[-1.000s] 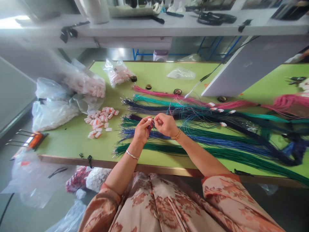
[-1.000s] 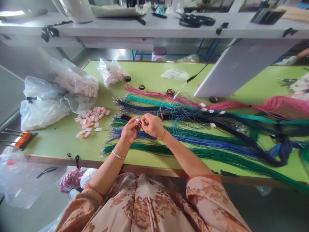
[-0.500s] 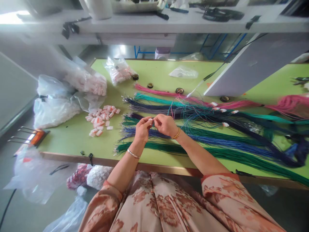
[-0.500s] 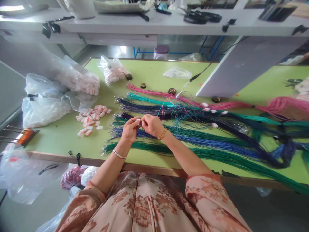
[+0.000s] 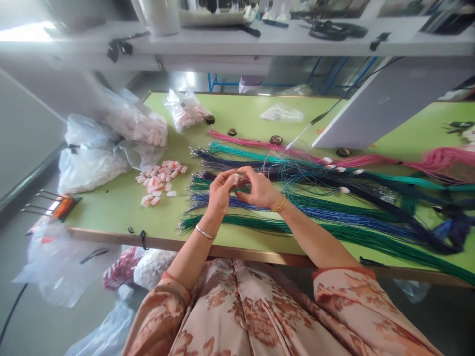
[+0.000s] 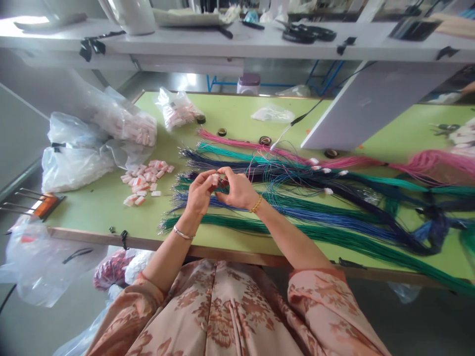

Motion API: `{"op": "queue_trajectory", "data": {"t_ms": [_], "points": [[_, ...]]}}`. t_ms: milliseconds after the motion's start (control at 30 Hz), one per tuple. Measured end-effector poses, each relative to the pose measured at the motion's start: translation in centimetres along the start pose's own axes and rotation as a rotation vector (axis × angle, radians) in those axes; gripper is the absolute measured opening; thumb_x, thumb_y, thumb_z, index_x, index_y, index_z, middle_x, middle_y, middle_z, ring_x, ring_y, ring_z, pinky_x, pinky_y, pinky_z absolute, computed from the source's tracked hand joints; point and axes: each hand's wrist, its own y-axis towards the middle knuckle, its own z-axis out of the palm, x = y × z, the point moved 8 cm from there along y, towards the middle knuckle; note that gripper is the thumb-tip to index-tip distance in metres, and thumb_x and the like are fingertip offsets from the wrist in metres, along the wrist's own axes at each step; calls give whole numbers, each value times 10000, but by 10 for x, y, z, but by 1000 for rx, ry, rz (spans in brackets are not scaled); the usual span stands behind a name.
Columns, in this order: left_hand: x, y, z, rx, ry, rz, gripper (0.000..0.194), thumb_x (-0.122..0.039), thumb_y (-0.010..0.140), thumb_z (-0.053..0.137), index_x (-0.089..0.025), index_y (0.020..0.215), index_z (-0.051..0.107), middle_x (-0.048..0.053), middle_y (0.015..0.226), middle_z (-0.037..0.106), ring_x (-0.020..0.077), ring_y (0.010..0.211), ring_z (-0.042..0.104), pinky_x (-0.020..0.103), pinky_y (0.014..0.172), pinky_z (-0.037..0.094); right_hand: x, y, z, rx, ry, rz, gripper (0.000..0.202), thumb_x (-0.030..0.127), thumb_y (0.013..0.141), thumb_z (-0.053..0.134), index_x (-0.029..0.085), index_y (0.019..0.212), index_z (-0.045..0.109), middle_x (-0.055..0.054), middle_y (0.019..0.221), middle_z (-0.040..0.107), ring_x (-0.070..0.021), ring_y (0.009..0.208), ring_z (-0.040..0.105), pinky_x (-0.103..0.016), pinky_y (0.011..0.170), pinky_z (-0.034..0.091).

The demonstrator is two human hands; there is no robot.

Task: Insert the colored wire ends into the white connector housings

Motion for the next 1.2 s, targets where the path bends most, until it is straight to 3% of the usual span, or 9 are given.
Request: {"op": "queue_trajectory", "data": {"t_ms": [100,200,333,467,733,867,933,1067,1200], "points": [[-4,-1,0,120,181,84,402,-402,802,704,-248,1172,672,88,1180,688,223,1085,621,345,955,458,-2,-8,-28,-93,84,34,385,272,778,623,205,1135,497,-31,910,681,-152,758,634,-293,734,487],[-2,-6,-12,162,719,263,444,-360,833,665,-243,1260,636,120,1398,578,303,1418,372,465,1149,293,-27,-26,-78,-340,158,81,350,282,778,624,214,1098,499,-49,1001,667,-155,819,642,-299,747,506],[25,-14,-26,257,1541,251,555,-340,923,476,-178,1453,458,140,1575,357,345,1503,192,586,1197,100,-105,-62,-153,-705,332,163,349,256,704,685,233,1000,501,4,842,616,-160,735,629,-305,683,512],[37,-18,-29,326,1805,220,618,-396,964,332,-158,1533,311,110,1627,230,325,1516,152,573,1208,99,-190,-117,-214,-1048,118,454,247,132,713,643,258,824,462,6,740,544,-165,694,562,-325,705,467],[36,-15,-28,312,1749,228,598,-384,955,371,-181,1517,350,116,1615,266,327,1513,166,586,1205,103,-243,-148,-209,-652,-482,876,225,83,689,685,199,845,572,-197,1053,591,-274,969,542,-509,871,295],[13,-16,-29,276,1539,320,566,-314,940,427,-155,1482,406,147,1580,345,328,1503,201,573,1195,188,-218,-146,-223,-549,-608,929,470,136,607,784,134,1054,638,-286,1140,571,-305,996,581,-433,766,348],[-9,-24,-31,248,1387,452,511,-290,943,426,-157,1434,472,146,1532,428,302,1483,270,532,1184,255,-176,-147,-229,-678,-795,890,488,130,634,765,114,1111,667,-321,1217,543,-345,1066,572,-461,795,359],[-55,-51,-51,112,1187,650,373,-296,963,415,-192,1251,629,124,1312,631,238,1287,525,446,1110,388,-76,-105,-144,-472,-537,281,217,256,873,550,150,934,730,-154,935,697,-231,856,634,-366,786,455],[-85,-74,-100,-160,1223,691,317,-306,960,429,-186,1112,680,110,1105,693,219,1083,608,390,1002,452,-11,-71,4,181,-198,36,184,245,878,564,183,879,737,-63,881,722,-165,781,641,-272,738,464]]}}
